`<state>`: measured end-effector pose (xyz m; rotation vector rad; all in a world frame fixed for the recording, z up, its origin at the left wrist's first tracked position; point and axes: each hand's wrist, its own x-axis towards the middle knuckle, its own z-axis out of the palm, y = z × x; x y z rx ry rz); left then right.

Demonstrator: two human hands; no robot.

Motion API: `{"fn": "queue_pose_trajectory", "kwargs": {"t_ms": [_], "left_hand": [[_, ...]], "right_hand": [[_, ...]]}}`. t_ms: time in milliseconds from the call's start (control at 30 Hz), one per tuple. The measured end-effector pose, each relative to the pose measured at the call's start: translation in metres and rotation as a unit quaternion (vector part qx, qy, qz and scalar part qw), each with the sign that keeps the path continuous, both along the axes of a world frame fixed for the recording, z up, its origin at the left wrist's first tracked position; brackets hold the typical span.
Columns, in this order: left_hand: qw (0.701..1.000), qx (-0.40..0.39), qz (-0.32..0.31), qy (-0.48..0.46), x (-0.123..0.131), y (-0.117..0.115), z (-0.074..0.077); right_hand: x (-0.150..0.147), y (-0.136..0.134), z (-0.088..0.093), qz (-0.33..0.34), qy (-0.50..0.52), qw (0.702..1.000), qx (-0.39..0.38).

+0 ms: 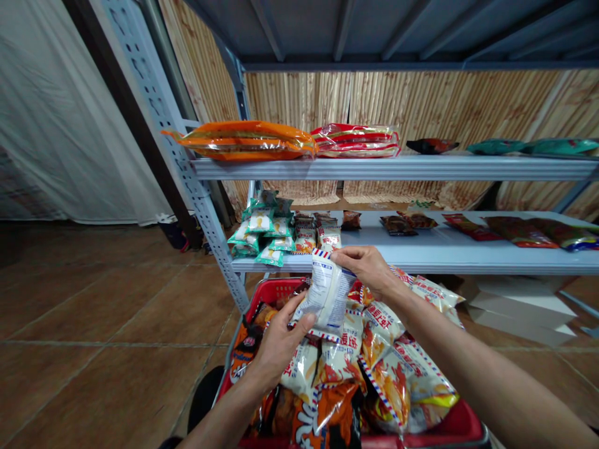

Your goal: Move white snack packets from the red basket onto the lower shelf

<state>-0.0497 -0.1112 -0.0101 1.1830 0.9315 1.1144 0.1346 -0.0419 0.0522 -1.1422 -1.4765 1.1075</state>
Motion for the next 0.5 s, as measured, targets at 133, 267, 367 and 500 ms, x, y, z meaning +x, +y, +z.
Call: {"fn": "queue_pose_trajectory", "kwargs": {"t_ms": [133,267,367,500], "left_hand": [[0.999,-0.035,-0.015,-0.008,-0.0008,0.0004,-0.0034],[0.998,-0.054,-0.015,-0.008,-0.0021,0.0014,-0.0033],[0.998,-0.053,-0.008,-0.011,-0.0027,0.0009,-0.002],[0.998,-0.053,0.01,-0.024,-0.0015,-0.0037,0.0003]], "right_hand": [[-0.0024,0.0015,0.0013,-0.027,0.024,0.999,-0.005],[-0.0038,0.0023,0.002,-0.028,0.038,0.999,-0.006],[-0.0046,0.0039,0.0021,-0.034,0.045,0.998,-0.011],[-0.0053,0.0084,-0.001,-0.047,0.06,0.997,-0.028]]}}
